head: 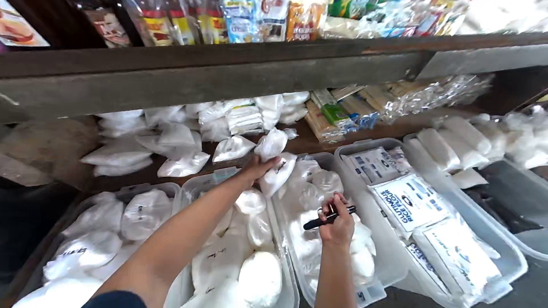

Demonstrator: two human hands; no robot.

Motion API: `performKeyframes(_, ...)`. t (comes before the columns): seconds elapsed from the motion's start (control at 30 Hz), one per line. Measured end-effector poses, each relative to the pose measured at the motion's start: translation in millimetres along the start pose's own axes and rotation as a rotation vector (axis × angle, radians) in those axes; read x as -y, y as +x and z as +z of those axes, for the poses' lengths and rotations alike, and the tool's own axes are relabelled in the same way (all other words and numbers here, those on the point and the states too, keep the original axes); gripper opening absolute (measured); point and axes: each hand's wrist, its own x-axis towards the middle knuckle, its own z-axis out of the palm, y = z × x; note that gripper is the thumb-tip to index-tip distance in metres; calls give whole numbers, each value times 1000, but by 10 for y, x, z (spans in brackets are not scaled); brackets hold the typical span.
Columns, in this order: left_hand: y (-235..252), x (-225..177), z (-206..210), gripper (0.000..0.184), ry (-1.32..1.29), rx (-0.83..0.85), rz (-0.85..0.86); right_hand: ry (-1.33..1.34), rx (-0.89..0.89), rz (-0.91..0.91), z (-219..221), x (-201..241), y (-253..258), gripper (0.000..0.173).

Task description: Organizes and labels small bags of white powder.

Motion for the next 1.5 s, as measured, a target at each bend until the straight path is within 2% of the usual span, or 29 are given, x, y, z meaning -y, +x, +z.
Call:
performKeyframes(0.13,657,-254,472,66,-152,48,-9,1,37,-5,-25,74,34,15)
performKeyframes(0.23,1095,-252,766,64,-216,52,-22,14,12,-13,-95,143,94,16)
performKeyframes(0.4,1321,-268,1001,57,-232,4,-25,53,13,-10,-216,186,199,19)
performKeyframes(0.5,1141,-390,888,45,-108,32,-7,-4,61,-11,-299,186,219,23)
performKeyframes(0.6,828,-498,485,50,80,139,2,-36,158,-3,-352,191,231,34)
performKeyframes(0.67,510,-501,143,47,213,244,18,1,235,10,-383,185,243,43)
performKeyframes(0.77,91,-172,-434,38,482,370,-70,48,262,15,-409,144,262,50)
performKeyframes(0.83,-39,245,-770,32,816,331,-164,45,257,15,-431,133,271,49)
performKeyframes(0.9,-119,755,-1025,29,1118,291,-150,52,231,22,-422,141,241,49)
performKeyframes(1.0,-176,1350,-1243,33,1239,333,-123,44,221,1,-410,152,210,48)
performKeyframes(1.1,-249,1278,-1161,24,1281,349,-160,41,179,-9,-366,136,158,47)
performKeyframes(1.13,-263,1208,-1128,23,1237,304,-120,50,166,-5,-344,130,141,47)
performKeyframes(1.2,-230,1202,-1051,25,1111,171,107,63,150,4,-287,124,96,45)
performKeyframes(1.3,-90,1291,-751,58,956,145,438,78,135,18,-222,126,77,45)
performKeyframes(1.33,-21,1346,-631,71,953,167,485,77,125,21,-198,129,72,44)
performKeyframes(1.4,110,1428,-434,93,1039,230,441,74,113,22,-155,135,51,42)
performKeyframes(1.43,159,1447,-369,92,1072,238,408,70,117,20,-141,139,44,42)
performKeyframes(1.5,151,1340,-291,64,1129,231,306,64,118,22,-119,150,30,43)
